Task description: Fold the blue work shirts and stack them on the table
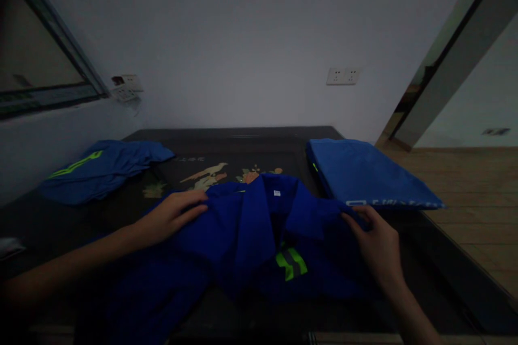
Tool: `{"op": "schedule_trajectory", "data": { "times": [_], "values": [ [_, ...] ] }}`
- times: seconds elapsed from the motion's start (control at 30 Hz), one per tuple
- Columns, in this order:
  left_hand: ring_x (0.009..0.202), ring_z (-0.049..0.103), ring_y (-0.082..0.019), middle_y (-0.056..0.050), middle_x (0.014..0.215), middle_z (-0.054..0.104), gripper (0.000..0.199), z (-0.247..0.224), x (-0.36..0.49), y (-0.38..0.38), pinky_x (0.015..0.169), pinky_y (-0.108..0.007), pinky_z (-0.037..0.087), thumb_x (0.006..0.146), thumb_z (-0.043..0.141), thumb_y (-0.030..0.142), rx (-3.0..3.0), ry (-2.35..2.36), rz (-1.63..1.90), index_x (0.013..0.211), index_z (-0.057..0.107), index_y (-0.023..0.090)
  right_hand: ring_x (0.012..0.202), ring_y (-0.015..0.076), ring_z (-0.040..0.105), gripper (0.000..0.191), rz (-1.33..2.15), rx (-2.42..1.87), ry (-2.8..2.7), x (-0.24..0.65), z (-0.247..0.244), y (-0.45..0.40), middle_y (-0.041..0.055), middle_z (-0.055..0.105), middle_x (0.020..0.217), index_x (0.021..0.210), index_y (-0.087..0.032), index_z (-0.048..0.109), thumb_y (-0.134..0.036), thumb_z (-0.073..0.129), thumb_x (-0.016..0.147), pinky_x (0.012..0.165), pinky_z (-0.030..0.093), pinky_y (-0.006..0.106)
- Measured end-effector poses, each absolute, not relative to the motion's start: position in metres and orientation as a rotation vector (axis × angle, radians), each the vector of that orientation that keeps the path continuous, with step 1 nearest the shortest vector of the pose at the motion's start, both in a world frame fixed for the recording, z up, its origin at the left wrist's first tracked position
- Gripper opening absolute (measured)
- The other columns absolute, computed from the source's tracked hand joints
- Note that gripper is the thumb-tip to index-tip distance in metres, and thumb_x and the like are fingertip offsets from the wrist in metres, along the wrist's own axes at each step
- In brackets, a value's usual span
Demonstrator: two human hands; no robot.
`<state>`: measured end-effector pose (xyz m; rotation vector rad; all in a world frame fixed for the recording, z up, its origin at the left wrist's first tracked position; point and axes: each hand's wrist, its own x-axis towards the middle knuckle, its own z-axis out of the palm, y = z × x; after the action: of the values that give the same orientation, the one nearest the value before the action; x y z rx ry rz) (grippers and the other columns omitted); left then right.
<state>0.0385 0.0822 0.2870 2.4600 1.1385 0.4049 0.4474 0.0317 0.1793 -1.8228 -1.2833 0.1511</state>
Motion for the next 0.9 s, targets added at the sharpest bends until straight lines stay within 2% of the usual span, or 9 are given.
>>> {"op": "schedule_trajectory", "data": {
  "times": [0.13,0.23,0.37,0.47,0.53,0.63,0.73,0.83,0.9],
  "values": [
    [0.075,0.060,-0.018,-0.001,0.077,0.063,0.037,0.310,0.029,0.097,0.073,-0.026,0.048,0.096,0.032,0.042,2.424,1.398,0.716,0.080,0.057,0.020,0.074,0.0259,0.065,0.052,0.058,-1.755,-1.209,0.451,0.195,0.035,0.0051,0.068,0.075,0.077,-0.022,0.064,-0.072,0.058,0.065,0.068,0.050,0.036],
    [0.082,0.062,-0.020,-0.002,0.087,0.067,0.037,0.343,0.015,0.113,0.078,-0.028,0.049,0.092,0.038,0.051,2.512,1.448,0.879,0.089,0.060,0.021,0.067,0.0238,0.063,0.050,-0.032,-1.645,-1.173,0.450,0.228,0.043,0.0035,0.067,0.070,0.074,-0.022,0.064,-0.071,0.061,0.064,0.064,0.049,0.035],
    [0.083,0.061,-0.019,-0.003,0.090,0.068,0.047,0.402,-0.005,0.136,0.080,-0.028,0.048,0.082,0.049,0.064,2.776,1.461,1.057,0.092,0.063,0.020,0.063,0.0225,0.061,0.045,-0.023,-1.434,-1.236,0.447,0.302,0.067,0.0053,0.068,0.069,0.074,-0.020,0.069,-0.064,0.065,0.066,0.060,0.047,0.034],
    [0.071,0.057,-0.014,-0.002,0.077,0.064,0.054,0.460,-0.016,0.156,0.073,-0.025,0.046,0.086,0.043,0.064,2.886,1.610,1.307,0.088,0.065,0.015,0.063,0.0201,0.060,0.038,-0.086,-1.299,-1.374,0.445,0.373,0.093,0.0052,0.069,0.069,0.076,-0.017,0.071,-0.054,0.065,0.071,0.059,0.044,0.031],
    [0.067,0.053,-0.011,0.000,0.072,0.060,0.058,0.504,-0.023,0.169,0.075,-0.025,0.045,0.090,0.038,0.062,2.901,1.779,1.490,0.088,0.066,0.011,0.063,0.0178,0.059,0.031,-0.175,-1.239,-1.466,0.441,0.424,0.109,0.0033,0.068,0.068,0.076,-0.017,0.071,-0.046,0.063,0.076,0.059,0.043,0.029],
    [0.078,0.056,-0.012,-0.002,0.076,0.059,0.060,0.578,-0.033,0.175,0.088,-0.030,0.043,0.097,0.032,0.053,2.947,1.980,1.661,0.089,0.065,0.004,0.064,0.0136,0.056,0.022,-0.309,-1.203,-1.556,0.431,0.505,0.122,0.0024,0.067,0.069,0.080,-0.012,0.072,-0.031,0.061,0.083,0.061,0.040,0.026],
    [0.101,0.058,-0.020,-0.007,0.092,0.062,0.059,0.655,-0.035,0.151,0.095,-0.036,0.040,0.099,0.031,0.047,3.048,2.000,1.861,0.093,0.066,-0.001,0.069,0.0108,0.055,0.025,-0.486,-1.183,-1.559,0.422,0.588,0.115,0.0059,0.069,0.078,0.092,-0.003,0.071,-0.023,0.057,0.088,0.067,0.040,0.026],
    [0.115,0.054,-0.027,-0.011,0.104,0.061,0.064,0.715,-0.023,0.107,0.097,-0.044,0.036,0.099,0.030,0.048,3.033,1.974,2.100,0.102,0.064,-0.006,0.083,0.0137,0.058,0.034,-0.694,-1.143,-1.393,0.418,0.662,0.090,0.0117,0.069,0.092,0.103,0.003,0.068,-0.026,0.055,0.091,0.076,0.040,0.030],
    [0.117,0.053,-0.028,-0.012,0.107,0.061,0.068,0.738,-0.011,0.083,0.097,-0.049,0.033,0.098,0.030,0.051,2.894,1.967,2.269,0.110,0.059,-0.009,0.095,0.0185,0.059,0.039,-0.780,-1.070,-1.213,0.417,0.694,0.074,0.0154,0.068,0.103,0.107,0.002,0.066,-0.032,0.053,0.093,0.082,0.040,0.034]
  ]
}}
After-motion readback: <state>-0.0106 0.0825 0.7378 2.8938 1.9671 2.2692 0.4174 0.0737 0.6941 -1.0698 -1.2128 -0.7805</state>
